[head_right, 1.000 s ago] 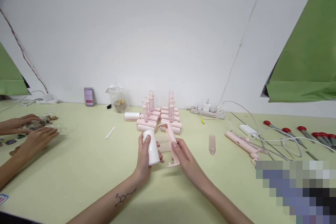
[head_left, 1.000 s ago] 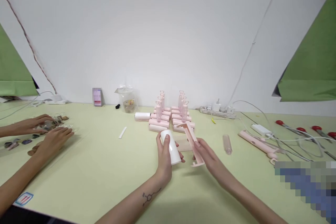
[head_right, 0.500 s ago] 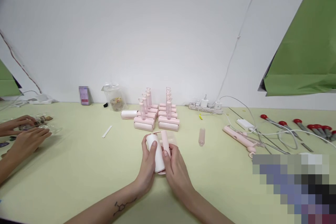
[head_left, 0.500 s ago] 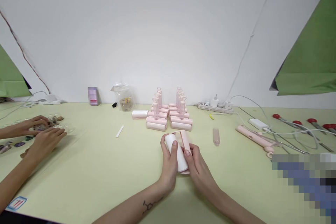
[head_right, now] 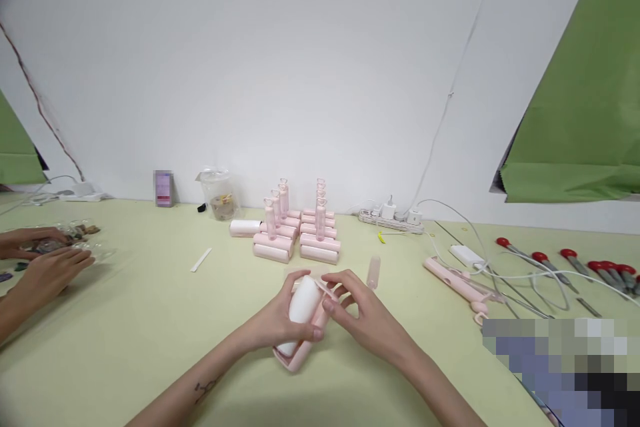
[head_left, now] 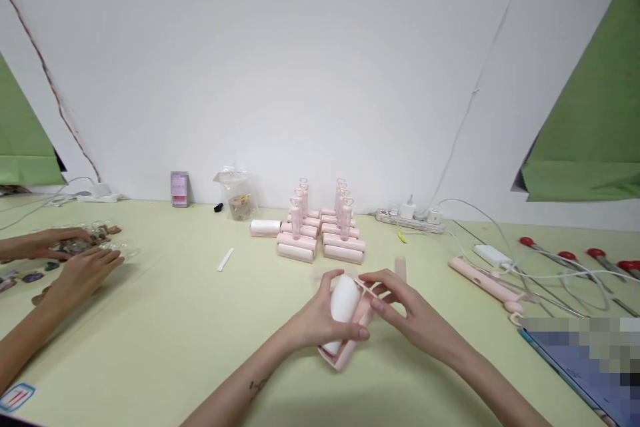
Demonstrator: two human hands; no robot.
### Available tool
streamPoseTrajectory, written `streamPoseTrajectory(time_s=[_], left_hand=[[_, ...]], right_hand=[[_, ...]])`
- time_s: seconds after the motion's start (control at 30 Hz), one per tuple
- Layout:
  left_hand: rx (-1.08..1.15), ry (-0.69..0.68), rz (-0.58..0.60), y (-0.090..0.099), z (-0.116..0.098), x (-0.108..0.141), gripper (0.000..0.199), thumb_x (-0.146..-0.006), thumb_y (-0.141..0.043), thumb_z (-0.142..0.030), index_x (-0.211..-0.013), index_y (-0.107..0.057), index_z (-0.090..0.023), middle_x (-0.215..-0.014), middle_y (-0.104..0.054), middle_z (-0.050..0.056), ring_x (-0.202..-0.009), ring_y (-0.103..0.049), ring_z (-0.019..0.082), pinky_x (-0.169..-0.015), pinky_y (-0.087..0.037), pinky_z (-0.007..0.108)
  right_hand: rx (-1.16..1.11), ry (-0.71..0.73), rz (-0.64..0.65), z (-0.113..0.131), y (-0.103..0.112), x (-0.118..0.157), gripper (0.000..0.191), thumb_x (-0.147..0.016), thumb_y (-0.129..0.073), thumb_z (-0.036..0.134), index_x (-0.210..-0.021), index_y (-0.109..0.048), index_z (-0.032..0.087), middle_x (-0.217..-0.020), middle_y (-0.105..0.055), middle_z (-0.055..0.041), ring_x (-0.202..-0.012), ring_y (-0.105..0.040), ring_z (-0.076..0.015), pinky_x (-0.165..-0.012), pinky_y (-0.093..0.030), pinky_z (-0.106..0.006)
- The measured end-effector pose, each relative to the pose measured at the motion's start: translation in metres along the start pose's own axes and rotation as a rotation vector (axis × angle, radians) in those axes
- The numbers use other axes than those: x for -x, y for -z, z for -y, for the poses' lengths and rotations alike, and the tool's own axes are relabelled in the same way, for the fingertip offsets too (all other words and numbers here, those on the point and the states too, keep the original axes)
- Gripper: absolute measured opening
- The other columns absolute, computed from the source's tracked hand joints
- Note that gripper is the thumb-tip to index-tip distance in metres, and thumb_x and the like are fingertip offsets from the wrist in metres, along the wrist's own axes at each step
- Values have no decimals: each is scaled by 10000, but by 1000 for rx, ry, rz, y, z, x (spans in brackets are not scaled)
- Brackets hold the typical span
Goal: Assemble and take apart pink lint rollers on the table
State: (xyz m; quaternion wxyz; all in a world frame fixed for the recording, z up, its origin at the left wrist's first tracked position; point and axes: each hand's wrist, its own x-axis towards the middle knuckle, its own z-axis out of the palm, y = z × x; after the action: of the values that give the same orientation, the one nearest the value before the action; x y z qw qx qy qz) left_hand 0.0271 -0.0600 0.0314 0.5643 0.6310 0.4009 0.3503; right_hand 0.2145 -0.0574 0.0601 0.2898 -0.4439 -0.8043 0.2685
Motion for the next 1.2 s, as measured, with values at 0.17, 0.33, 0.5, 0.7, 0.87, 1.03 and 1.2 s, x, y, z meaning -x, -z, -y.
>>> streamPoseTrajectory(time_s=[0.17,0.33,0.5,0.7,0.87,1.03,1.2], left_hand=[[-363,-33,136,10,-5,6,597,-514,-723,-377,-1055,-506,-252,-968,-578,24,-852,-544,249,-657,-430,289],[-526,-81,249,14,-9,9,546,-497,-725,-390,-1006,-552,-296,-875,-616,-9,-791,-575,251,-571,-425,265],[-643,-74,240,18,-5,9,528,-505,-721,-434,-984,-538,-314,-854,-624,-8,-743,-587,265,-521,-407,263],[-702,-101,279,20,-13,11,509,-548,-697,-443,-1014,-522,-336,-886,-629,-10,-774,-589,275,-552,-421,285],[-742,-169,314,23,-15,12,522,-583,-680,-398,-1074,-509,-362,-886,-639,-6,-772,-595,284,-586,-428,314],[-518,-205,172,21,-15,10,568,-597,-655,-290,-1136,-479,-331,-1010,-599,-4,-865,-574,245,-675,-448,293],[-356,-257,58,16,-11,5,626,-580,-632,-188,-1165,-432,-287,-1086,-539,1,-921,-526,200,-739,-433,267]], right_hand=[[214,34,108,3,3,3,85,-711,-497,266,-773,-530,219,-749,-571,1,-658,-519,-147,-581,-407,-263],[424,129,267,5,-6,4,35,-626,-474,198,-660,-475,203,-635,-529,6,-538,-450,-134,-474,-297,-235],[467,224,342,6,-7,3,100,-649,-397,137,-690,-472,188,-697,-547,-43,-632,-488,-177,-580,-370,-275],[437,226,324,9,-7,1,116,-657,-371,102,-643,-440,194,-669,-523,-21,-622,-476,-153,-587,-377,-256],[348,64,371,10,5,2,16,-677,-474,198,-675,-490,198,-668,-532,5,-583,-470,-133,-518,-355,-234],[-42,-68,386,-3,15,0,276,-744,-527,407,-957,-557,236,-897,-599,-23,-802,-543,-188,-681,-423,-293],[-534,-54,220,-24,-19,1,326,-779,-509,414,-1028,-545,206,-942,-610,-52,-882,-551,-201,-754,-437,-320]])
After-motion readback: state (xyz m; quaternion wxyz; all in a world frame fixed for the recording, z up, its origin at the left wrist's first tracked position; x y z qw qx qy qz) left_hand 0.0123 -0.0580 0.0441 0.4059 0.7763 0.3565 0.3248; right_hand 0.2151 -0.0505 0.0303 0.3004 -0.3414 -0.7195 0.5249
